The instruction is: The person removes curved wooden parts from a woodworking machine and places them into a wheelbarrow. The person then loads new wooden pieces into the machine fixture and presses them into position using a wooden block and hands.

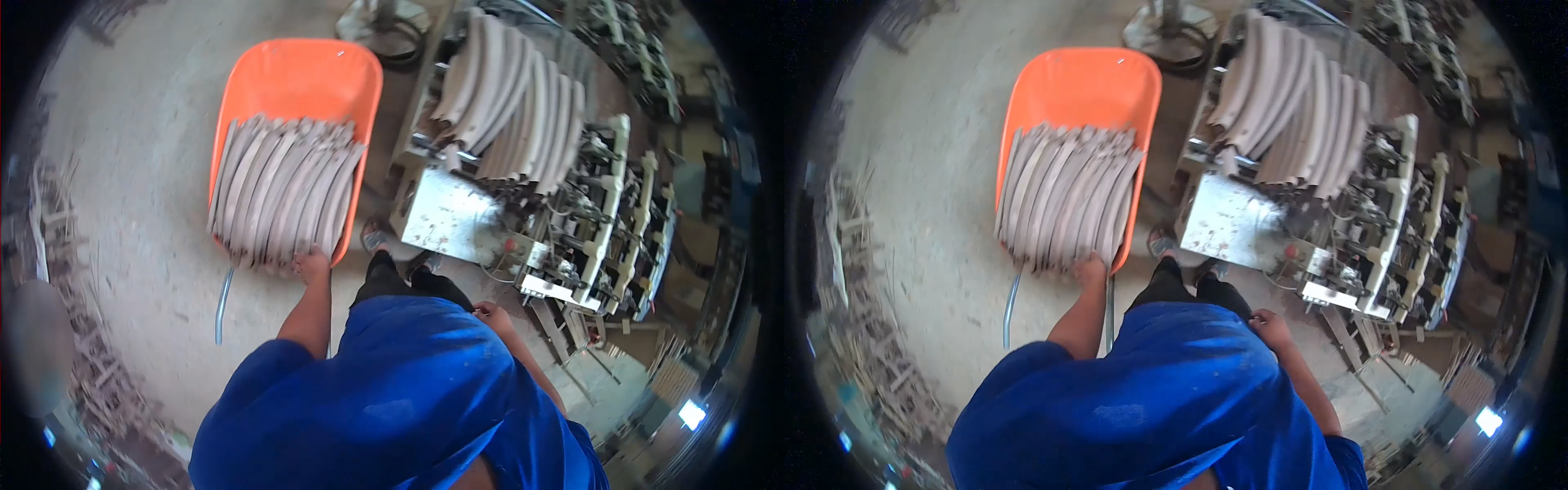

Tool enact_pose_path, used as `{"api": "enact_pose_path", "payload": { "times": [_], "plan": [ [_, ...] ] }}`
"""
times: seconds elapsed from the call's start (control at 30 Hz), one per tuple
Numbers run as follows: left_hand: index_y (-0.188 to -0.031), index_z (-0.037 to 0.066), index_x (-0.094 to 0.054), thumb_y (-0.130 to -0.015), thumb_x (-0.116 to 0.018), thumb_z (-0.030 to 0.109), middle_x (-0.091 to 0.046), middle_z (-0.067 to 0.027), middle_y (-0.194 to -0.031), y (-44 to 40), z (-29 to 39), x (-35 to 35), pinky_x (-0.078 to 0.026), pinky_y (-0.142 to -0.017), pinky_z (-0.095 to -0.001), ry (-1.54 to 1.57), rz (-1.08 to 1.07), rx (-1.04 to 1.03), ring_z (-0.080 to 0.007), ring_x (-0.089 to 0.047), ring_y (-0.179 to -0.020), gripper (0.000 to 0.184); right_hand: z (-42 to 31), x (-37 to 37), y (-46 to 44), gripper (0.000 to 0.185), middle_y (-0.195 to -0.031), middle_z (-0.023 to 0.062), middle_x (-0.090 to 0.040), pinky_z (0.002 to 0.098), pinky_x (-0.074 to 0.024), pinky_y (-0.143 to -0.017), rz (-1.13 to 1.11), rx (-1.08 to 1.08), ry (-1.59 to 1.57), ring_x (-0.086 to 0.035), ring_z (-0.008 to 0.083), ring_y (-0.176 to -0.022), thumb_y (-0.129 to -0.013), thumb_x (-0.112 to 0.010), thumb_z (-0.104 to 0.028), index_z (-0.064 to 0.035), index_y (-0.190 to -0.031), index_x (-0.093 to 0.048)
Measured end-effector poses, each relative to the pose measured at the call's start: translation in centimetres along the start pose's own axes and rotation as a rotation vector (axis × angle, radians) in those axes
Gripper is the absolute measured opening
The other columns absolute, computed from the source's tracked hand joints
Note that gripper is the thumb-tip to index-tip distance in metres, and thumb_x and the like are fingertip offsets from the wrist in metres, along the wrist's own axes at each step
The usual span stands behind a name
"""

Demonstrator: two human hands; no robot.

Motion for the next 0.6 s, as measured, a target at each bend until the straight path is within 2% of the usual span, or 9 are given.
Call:
{"api": "enact_pose_path", "payload": {
  "times": [0.07,0.1,0.23,0.27,0.3,0.43,0.57,0.6],
  "plan": [
    [-0.149,-0.008,-0.045,-0.097,-0.064,0.051,-0.046,-0.0285,-0.155,3.3,6.7,0.0,-0.032,-0.122,-0.0512,-0.133,0.042,-0.306,-0.0411,-0.042,-0.146,0.081,0.9,0.3,0.1,0.036,-0.112,0.0188,-0.075,0.0423,-0.0554,-0.094,0.054,-0.015,-0.033,-0.072,0.0332,-0.106,-0.090,-0.073,-0.030,-0.0072,-0.118,-0.074],
    [-0.149,-0.004,-0.047,-0.096,-0.066,0.052,-0.049,-0.0257,-0.153,4.1,9.5,-1.0,-0.031,-0.122,-0.0505,-0.040,-0.007,-0.414,-0.0400,-0.040,-0.147,0.080,1.4,0.3,0.0,0.035,-0.112,0.0188,-0.075,0.0424,-0.0553,-0.094,0.067,-0.013,-0.069,-0.072,0.0335,-0.106,-0.091,-0.072,-0.030,-0.0072,-0.118,-0.074],
    [-0.132,0.004,-0.061,-0.093,-0.074,0.038,-0.060,-0.0201,-0.133,12.3,25.9,-1.2,-0.039,-0.112,-0.0505,0.110,-0.039,-0.965,-0.0404,-0.052,-0.131,0.053,4.0,-0.1,-0.4,0.034,-0.113,0.0185,-0.075,0.0421,-0.0551,-0.093,0.103,-0.035,-0.128,-0.072,0.0342,-0.107,-0.091,-0.071,-0.029,-0.0063,-0.117,-0.074],
    [-0.123,0.004,-0.064,-0.092,-0.075,0.031,-0.062,-0.0182,-0.124,15.1,29.9,-0.7,-0.041,-0.109,-0.0500,0.157,0.007,-1.084,-0.0391,-0.055,-0.124,0.042,4.8,-0.1,-0.6,0.034,-0.113,0.0182,-0.075,0.0420,-0.0551,-0.093,0.117,-0.035,-0.127,-0.072,0.0341,-0.106,-0.092,-0.070,-0.029,-0.0062,-0.116,-0.074],
    [-0.121,0.004,-0.065,-0.092,-0.075,0.031,-0.063,-0.0173,-0.123,17.8,33.6,-0.3,-0.042,-0.109,-0.0494,0.188,0.053,-1.218,-0.0384,-0.055,-0.124,0.041,5.7,-0.1,-0.7,0.033,-0.112,0.0179,-0.075,0.0418,-0.0552,-0.093,0.131,-0.039,-0.127,-0.072,0.0340,-0.106,-0.092,-0.070,-0.029,-0.0061,-0.115,-0.075],
    [-0.119,0.007,-0.066,-0.089,-0.076,0.027,-0.063,-0.0150,-0.127,27.5,44.5,-0.9,-0.043,-0.107,-0.0484,0.158,-0.008,-1.407,-0.0368,-0.056,-0.124,0.038,9.0,1.0,-0.4,0.030,-0.110,0.0172,-0.076,0.0413,-0.0553,-0.093,0.150,-0.065,-0.203,-0.073,0.0326,-0.104,-0.093,-0.068,-0.029,-0.0057,-0.111,-0.076],
    [-0.118,0.005,-0.068,-0.089,-0.075,0.023,-0.066,-0.0168,-0.124,35.4,48.8,-3.4,-0.047,-0.104,-0.0471,-0.012,-0.022,-1.440,-0.0354,-0.061,-0.120,0.034,16.1,-0.3,-1.6,0.029,-0.108,0.0159,-0.076,0.0408,-0.0555,-0.093,0.155,-0.129,-0.327,-0.073,0.0314,-0.104,-0.094,-0.064,-0.029,-0.0077,-0.108,-0.078],
    [-0.118,0.005,-0.068,-0.089,-0.075,0.023,-0.067,-0.0172,-0.122,36.7,49.1,-5.4,-0.048,-0.103,-0.0468,-0.021,-0.101,-1.466,-0.0356,-0.062,-0.118,0.035,17.8,-0.8,-1.7,0.029,-0.108,0.0155,-0.077,0.0407,-0.0557,-0.093,0.143,-0.170,-0.353,-0.074,0.0312,-0.103,-0.094,-0.063,-0.029,-0.0083,-0.107,-0.078]
  ]
}}
Point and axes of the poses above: each hand's wrist, its own y-axis away from the middle knuckle, its own x-axis out of the back of the hand, z = x × y, the point moved 8 cm from there along -y, towards the middle knuckle
